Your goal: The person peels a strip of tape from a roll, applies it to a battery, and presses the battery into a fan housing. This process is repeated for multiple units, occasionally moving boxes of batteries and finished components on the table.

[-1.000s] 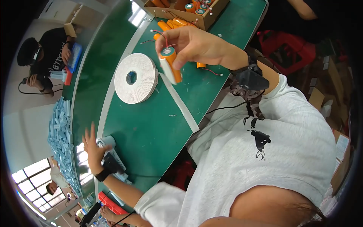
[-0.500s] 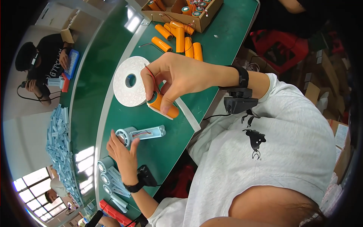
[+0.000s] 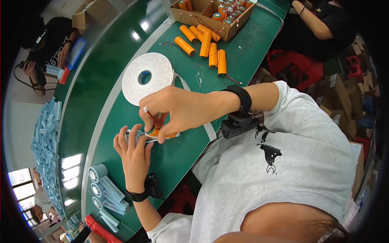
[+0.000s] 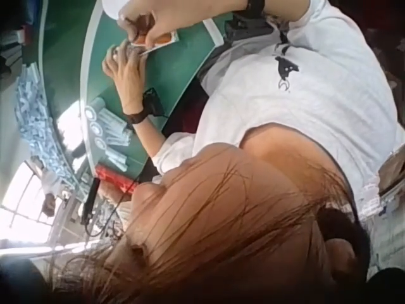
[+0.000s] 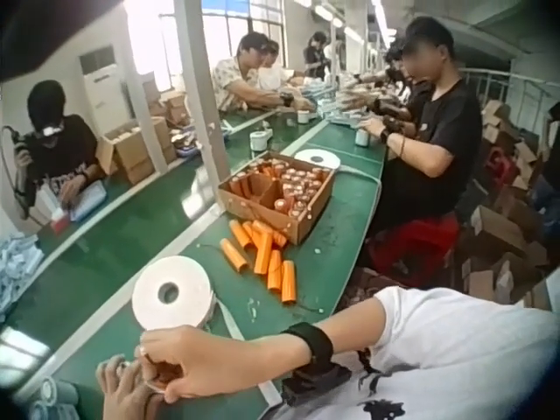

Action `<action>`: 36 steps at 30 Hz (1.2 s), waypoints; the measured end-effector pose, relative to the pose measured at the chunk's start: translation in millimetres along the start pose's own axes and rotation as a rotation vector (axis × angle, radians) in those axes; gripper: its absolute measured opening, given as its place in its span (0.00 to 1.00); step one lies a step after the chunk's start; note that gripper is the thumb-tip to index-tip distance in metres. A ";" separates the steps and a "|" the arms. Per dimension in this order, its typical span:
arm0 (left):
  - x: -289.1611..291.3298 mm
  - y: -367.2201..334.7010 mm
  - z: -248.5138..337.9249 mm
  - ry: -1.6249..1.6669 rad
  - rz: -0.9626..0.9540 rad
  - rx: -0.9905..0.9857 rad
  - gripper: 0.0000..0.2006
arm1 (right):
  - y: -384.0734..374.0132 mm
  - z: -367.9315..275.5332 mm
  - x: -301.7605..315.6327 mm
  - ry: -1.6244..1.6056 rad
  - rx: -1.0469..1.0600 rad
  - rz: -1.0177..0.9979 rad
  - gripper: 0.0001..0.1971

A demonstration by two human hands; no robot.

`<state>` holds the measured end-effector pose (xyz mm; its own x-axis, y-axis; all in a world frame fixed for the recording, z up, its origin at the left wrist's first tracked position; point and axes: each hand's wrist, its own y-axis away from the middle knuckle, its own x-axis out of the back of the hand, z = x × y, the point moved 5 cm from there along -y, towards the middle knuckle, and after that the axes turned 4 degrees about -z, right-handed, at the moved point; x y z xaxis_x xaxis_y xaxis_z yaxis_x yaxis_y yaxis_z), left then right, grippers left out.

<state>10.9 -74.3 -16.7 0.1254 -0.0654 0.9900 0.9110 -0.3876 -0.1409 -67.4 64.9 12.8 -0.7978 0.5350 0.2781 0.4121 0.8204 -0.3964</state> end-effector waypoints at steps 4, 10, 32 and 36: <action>0.8 1.8 -1.7 0.128 0.081 0.091 0.07 | -2.4 6.3 -10.9 0.164 0.106 -0.008 0.11; -12.8 11.7 -15.8 0.458 0.254 0.212 0.04 | -3.0 5.1 -26.2 0.504 0.112 -0.188 0.07; 45.1 -45.8 -158.7 0.349 0.336 0.276 0.28 | 3.1 48.5 138.4 1.037 -0.640 0.151 0.08; -6.5 -97.2 -290.5 0.293 0.209 0.556 0.28 | -29.9 110.5 130.4 1.230 -0.637 0.157 0.08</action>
<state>-192.6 -303.3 -12.7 0.2812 -0.3658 0.8872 0.9559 0.1881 -0.2254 -232.4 87.8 -35.8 0.0322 0.1884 0.9816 0.8525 0.5074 -0.1254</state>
